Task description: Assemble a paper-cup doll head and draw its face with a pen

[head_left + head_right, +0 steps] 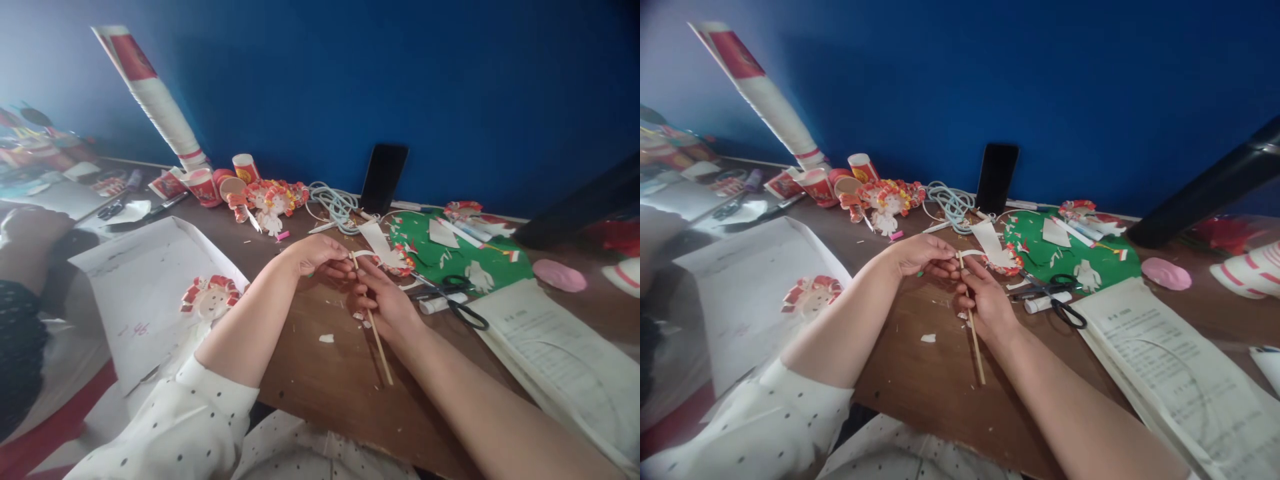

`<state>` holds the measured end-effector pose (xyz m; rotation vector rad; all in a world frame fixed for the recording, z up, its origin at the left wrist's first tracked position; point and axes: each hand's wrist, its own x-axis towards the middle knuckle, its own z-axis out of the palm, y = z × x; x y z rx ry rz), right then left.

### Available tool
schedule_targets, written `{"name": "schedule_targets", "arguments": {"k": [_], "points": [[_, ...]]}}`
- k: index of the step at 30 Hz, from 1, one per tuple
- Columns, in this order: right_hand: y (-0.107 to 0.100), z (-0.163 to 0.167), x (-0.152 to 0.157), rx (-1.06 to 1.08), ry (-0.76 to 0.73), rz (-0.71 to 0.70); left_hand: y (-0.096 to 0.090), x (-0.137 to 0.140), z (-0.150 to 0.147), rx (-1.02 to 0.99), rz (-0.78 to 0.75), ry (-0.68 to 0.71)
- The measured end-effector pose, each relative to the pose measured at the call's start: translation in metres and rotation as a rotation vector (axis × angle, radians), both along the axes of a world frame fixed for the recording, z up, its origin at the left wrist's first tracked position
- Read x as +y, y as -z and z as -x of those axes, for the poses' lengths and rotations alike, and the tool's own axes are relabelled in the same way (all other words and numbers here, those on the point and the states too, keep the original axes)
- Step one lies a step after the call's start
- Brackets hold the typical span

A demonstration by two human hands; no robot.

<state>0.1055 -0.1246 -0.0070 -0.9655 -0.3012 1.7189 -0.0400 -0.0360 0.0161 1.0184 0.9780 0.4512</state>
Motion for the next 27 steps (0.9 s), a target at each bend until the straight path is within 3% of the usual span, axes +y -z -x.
{"name": "schedule_targets", "arguments": {"k": [27], "points": [[0.001,-0.005,-0.005,-0.107,0.045,-0.049,0.009,-0.008,-0.014,-0.110,0.023,-0.073]]}}
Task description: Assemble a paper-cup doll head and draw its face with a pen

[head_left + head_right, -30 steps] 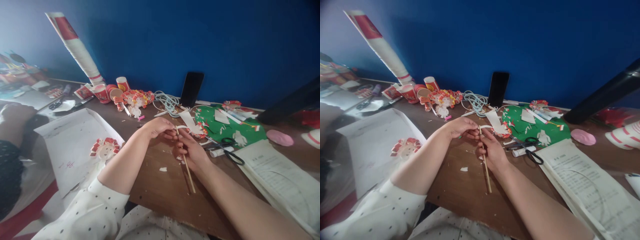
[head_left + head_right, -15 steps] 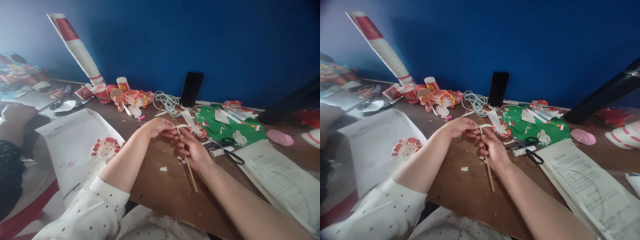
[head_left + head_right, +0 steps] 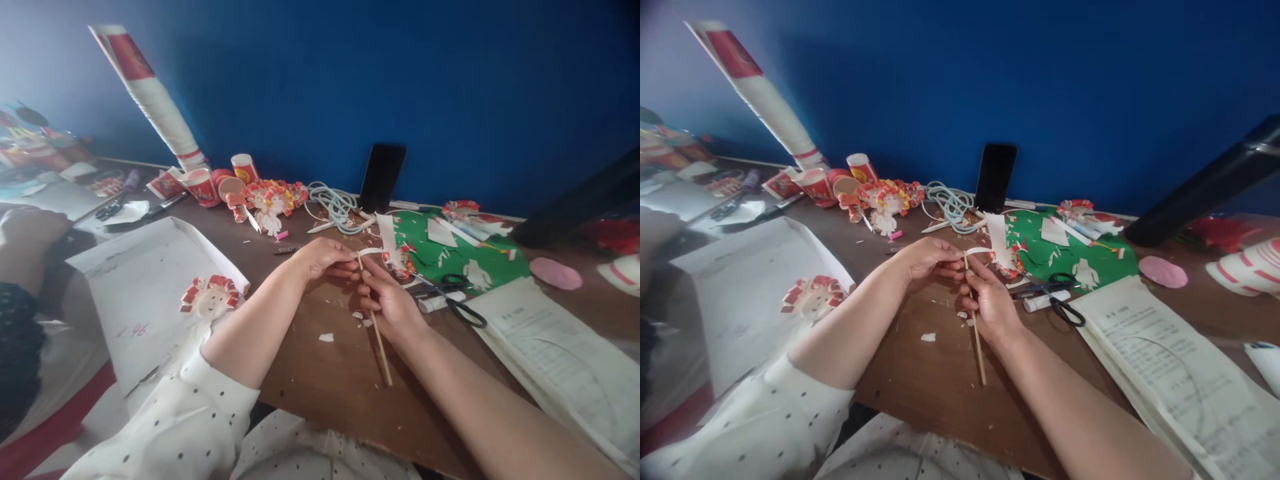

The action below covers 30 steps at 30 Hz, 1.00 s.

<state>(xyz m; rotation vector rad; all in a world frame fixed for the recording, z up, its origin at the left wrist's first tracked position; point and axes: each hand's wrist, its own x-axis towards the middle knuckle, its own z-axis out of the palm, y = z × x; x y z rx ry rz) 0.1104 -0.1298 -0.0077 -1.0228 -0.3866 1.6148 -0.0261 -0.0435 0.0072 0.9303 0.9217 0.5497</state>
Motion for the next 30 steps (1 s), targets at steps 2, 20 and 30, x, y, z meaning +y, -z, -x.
{"name": "schedule_targets", "arguments": {"k": [2,20,30], "points": [[-0.0006,0.0010,-0.0005,-0.003,0.013,0.013,0.0025,0.0001,0.0000,-0.029,-0.003,0.017],[-0.0005,0.0039,0.0014,-0.029,0.052,0.028,0.0088,-0.0050,-0.0084,-0.039,0.059,-0.109],[-0.0024,0.0032,-0.0009,0.079,-0.067,-0.039,0.0083,-0.0010,-0.0071,0.012,0.074,-0.100]]}}
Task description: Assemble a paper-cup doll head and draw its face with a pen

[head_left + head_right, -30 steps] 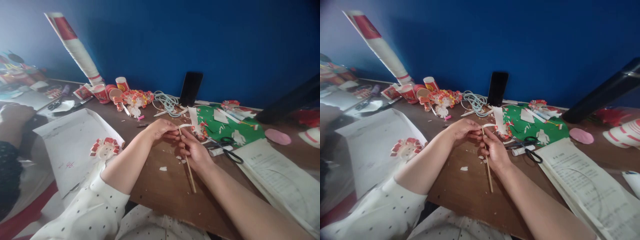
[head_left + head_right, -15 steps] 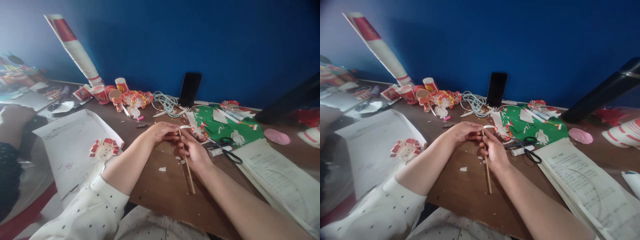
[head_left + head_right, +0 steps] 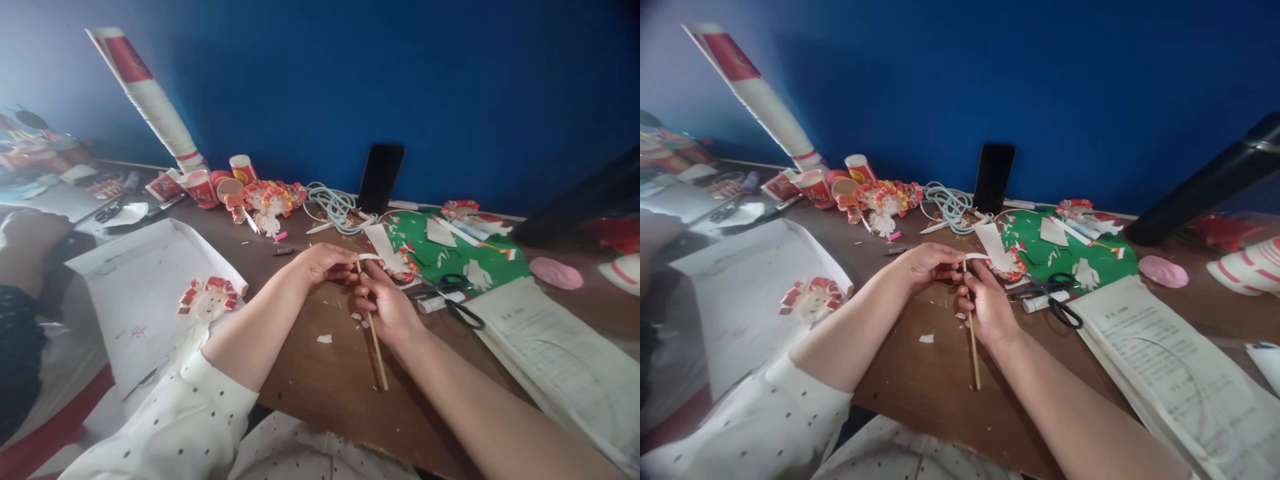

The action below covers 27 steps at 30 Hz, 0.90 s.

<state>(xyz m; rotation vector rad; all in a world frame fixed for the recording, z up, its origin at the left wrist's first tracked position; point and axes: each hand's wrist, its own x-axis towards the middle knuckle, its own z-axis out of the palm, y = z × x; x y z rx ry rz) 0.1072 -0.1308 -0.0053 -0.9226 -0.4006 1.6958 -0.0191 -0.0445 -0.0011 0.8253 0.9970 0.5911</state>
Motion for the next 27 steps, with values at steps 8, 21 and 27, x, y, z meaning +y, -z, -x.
{"name": "schedule_targets", "arguments": {"k": [8,21,27], "points": [[0.001,0.001,0.000,0.001,0.045,0.024,-0.005,-0.002,0.000,-0.034,-0.007,0.009],[-0.002,-0.001,0.000,-0.053,0.028,0.033,0.001,0.007,0.013,-0.132,0.012,0.136],[0.000,-0.003,0.000,-0.059,0.033,0.022,0.000,0.010,0.017,-0.187,0.004,0.218]]}}
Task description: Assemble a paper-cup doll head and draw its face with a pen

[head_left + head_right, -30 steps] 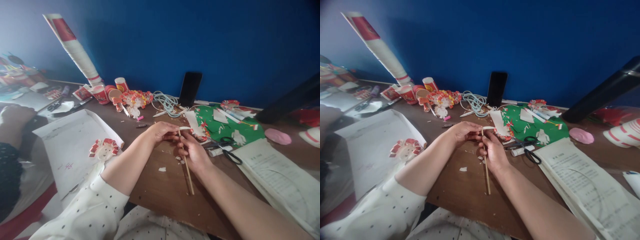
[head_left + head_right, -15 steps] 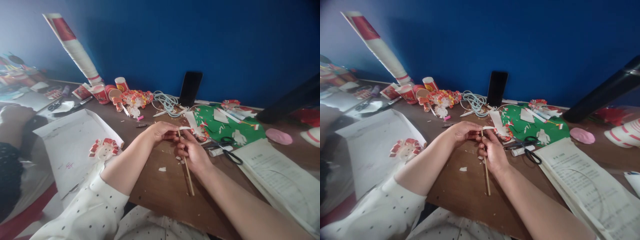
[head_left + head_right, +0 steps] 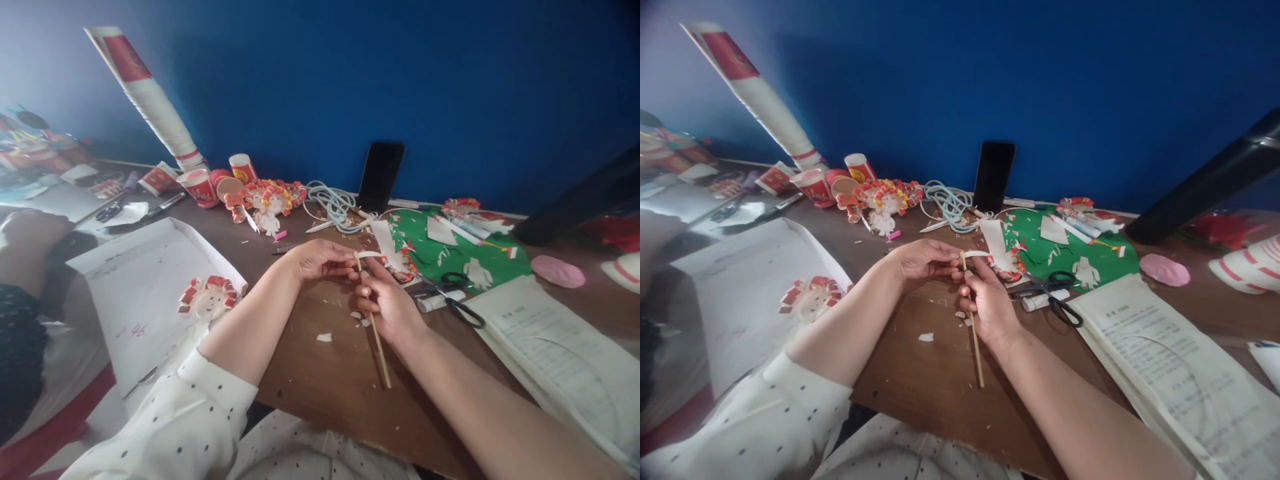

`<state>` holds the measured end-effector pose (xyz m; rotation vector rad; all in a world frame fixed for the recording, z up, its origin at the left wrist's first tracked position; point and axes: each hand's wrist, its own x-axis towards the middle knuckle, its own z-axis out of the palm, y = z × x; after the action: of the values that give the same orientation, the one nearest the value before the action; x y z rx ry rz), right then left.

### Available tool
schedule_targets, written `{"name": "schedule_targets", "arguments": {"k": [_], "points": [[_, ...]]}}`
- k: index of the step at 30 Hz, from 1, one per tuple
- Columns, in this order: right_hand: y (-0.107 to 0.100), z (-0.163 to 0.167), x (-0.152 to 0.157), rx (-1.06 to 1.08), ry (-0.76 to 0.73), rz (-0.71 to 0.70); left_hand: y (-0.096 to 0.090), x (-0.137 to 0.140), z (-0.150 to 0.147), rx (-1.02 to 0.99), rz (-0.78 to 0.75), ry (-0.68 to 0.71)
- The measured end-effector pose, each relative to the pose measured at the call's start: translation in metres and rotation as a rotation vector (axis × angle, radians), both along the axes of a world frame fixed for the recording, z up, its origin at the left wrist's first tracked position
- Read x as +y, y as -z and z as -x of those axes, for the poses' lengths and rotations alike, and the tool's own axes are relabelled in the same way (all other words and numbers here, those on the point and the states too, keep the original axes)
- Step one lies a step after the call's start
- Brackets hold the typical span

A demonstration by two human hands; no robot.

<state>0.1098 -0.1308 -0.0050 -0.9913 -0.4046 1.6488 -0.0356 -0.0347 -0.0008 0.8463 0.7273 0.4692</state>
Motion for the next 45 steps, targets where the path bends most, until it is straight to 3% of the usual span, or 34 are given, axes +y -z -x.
{"name": "schedule_targets", "arguments": {"k": [13,25,45], "points": [[0.001,0.000,-0.001,-0.028,-0.014,-0.035,0.002,-0.004,-0.006,0.018,-0.033,-0.062],[-0.002,0.006,-0.005,-0.036,0.024,-0.031,-0.004,-0.006,-0.013,0.170,-0.045,-0.121],[0.000,0.009,-0.007,-0.037,0.030,-0.037,-0.006,-0.016,-0.024,0.195,-0.134,-0.196]]}}
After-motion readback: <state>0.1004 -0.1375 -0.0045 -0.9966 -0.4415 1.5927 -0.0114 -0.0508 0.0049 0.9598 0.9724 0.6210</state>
